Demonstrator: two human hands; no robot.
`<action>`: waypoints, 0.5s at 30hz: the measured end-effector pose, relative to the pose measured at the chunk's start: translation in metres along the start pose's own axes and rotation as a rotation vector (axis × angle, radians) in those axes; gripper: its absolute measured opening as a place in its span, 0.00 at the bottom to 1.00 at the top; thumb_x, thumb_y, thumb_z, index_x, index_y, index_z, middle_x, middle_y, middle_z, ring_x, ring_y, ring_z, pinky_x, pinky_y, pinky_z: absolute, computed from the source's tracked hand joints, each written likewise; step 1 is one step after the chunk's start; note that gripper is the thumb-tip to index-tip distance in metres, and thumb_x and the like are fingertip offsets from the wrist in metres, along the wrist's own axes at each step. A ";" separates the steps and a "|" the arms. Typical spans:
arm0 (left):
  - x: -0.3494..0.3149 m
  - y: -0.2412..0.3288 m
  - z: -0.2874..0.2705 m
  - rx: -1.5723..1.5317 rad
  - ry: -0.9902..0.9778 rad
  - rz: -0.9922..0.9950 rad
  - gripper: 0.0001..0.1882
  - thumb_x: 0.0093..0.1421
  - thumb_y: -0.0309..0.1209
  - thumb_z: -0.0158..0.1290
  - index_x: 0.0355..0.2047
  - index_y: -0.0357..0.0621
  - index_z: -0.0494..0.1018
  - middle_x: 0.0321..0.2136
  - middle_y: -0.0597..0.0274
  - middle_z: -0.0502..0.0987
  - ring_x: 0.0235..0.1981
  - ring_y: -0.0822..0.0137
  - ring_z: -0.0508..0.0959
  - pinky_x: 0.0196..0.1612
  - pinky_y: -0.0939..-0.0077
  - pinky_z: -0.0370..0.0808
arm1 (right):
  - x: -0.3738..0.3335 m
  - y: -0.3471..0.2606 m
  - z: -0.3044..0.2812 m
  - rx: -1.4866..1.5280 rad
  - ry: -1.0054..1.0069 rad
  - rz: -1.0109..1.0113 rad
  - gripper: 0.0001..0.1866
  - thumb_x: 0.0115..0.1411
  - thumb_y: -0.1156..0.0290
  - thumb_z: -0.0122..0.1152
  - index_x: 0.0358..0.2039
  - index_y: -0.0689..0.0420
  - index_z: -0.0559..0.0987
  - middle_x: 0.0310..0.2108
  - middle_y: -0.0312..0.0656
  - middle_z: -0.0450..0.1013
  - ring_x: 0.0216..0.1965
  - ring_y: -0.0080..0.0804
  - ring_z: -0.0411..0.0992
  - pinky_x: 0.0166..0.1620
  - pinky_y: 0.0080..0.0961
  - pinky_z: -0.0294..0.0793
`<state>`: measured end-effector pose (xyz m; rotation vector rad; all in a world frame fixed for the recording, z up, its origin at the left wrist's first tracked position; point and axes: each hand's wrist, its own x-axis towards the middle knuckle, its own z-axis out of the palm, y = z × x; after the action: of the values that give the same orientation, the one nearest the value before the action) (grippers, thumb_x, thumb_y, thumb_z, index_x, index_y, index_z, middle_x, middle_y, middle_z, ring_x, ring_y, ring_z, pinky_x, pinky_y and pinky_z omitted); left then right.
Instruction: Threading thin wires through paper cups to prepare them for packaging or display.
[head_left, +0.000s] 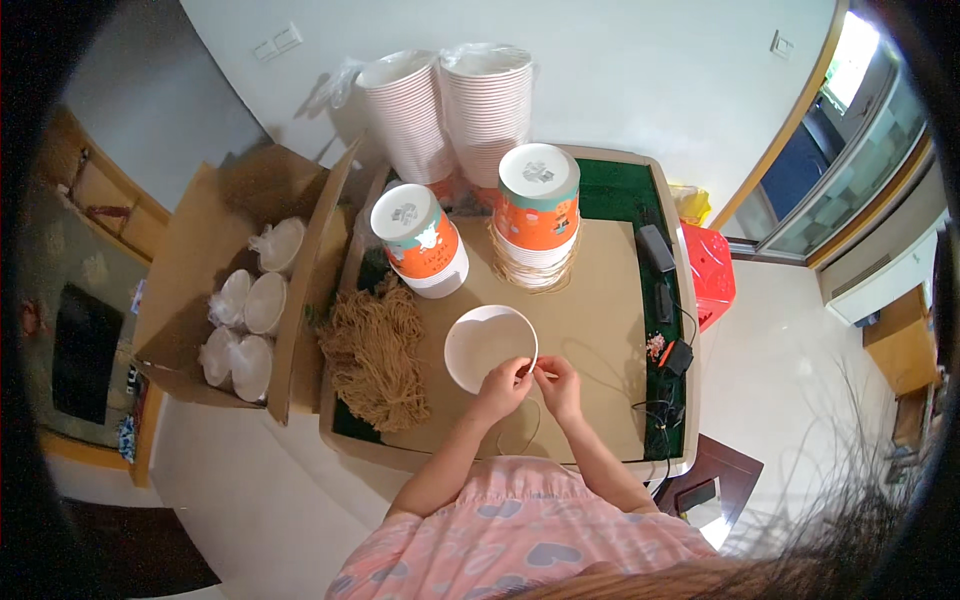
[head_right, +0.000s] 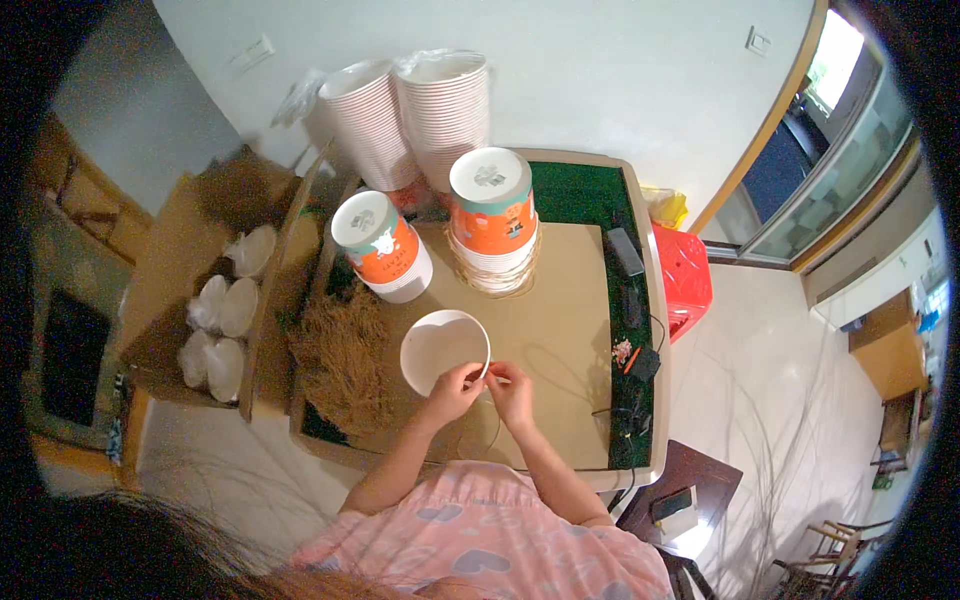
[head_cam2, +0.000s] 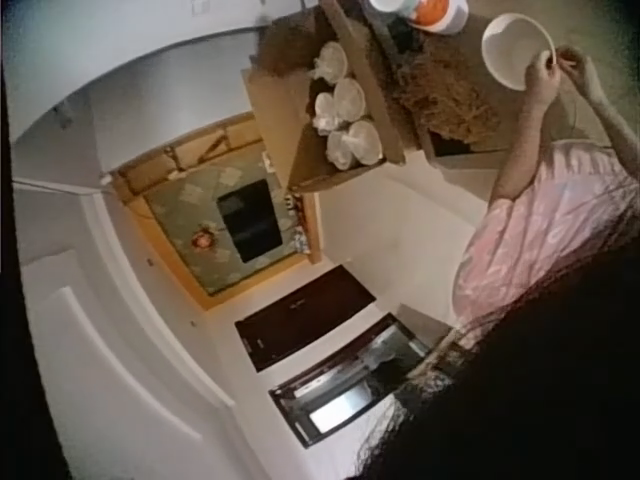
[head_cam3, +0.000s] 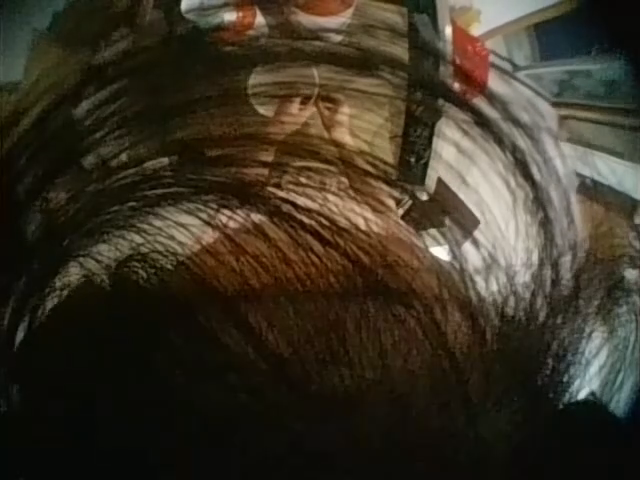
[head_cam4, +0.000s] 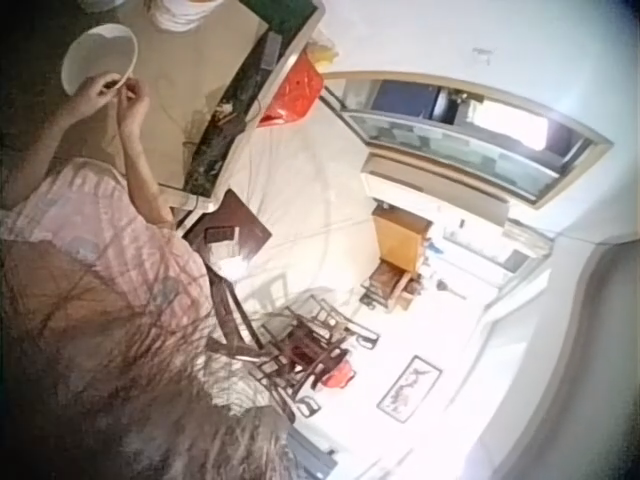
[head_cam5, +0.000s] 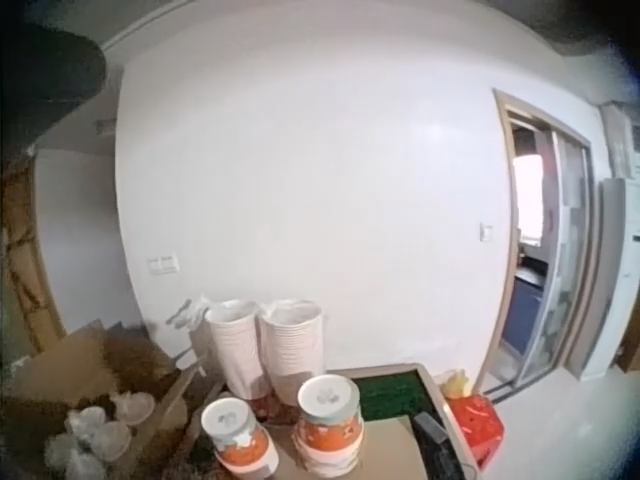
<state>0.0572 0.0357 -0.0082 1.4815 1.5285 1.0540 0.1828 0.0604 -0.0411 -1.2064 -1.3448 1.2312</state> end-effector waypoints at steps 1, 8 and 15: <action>0.001 -0.005 0.002 -0.006 0.008 -0.001 0.11 0.52 0.24 0.49 0.37 0.39 0.70 0.30 0.51 0.75 0.30 0.56 0.77 0.32 0.67 0.74 | 0.001 0.003 -0.002 -0.006 -0.007 -0.002 0.05 0.51 0.79 0.58 0.30 0.65 0.76 0.29 0.43 0.74 0.31 0.28 0.73 0.33 0.23 0.76; 0.008 -0.032 0.022 0.201 0.054 0.073 0.07 0.52 0.26 0.48 0.31 0.40 0.74 0.23 0.49 0.74 0.25 0.53 0.75 0.26 0.65 0.70 | 0.005 0.024 -0.018 -0.143 -0.120 0.087 0.07 0.53 0.76 0.56 0.33 0.63 0.75 0.25 0.38 0.74 0.30 0.24 0.73 0.29 0.20 0.72; 0.006 -0.034 0.012 0.066 0.125 -0.079 0.06 0.49 0.28 0.54 0.26 0.40 0.74 0.21 0.54 0.76 0.22 0.63 0.78 0.27 0.71 0.73 | -0.001 -0.005 -0.028 0.157 -0.149 0.326 0.12 0.55 0.78 0.51 0.41 0.60 0.71 0.27 0.39 0.74 0.24 0.21 0.70 0.25 0.16 0.67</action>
<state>0.0547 0.0425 -0.0437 1.4097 1.7101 1.0753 0.2099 0.0622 -0.0344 -1.2751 -1.1595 1.6539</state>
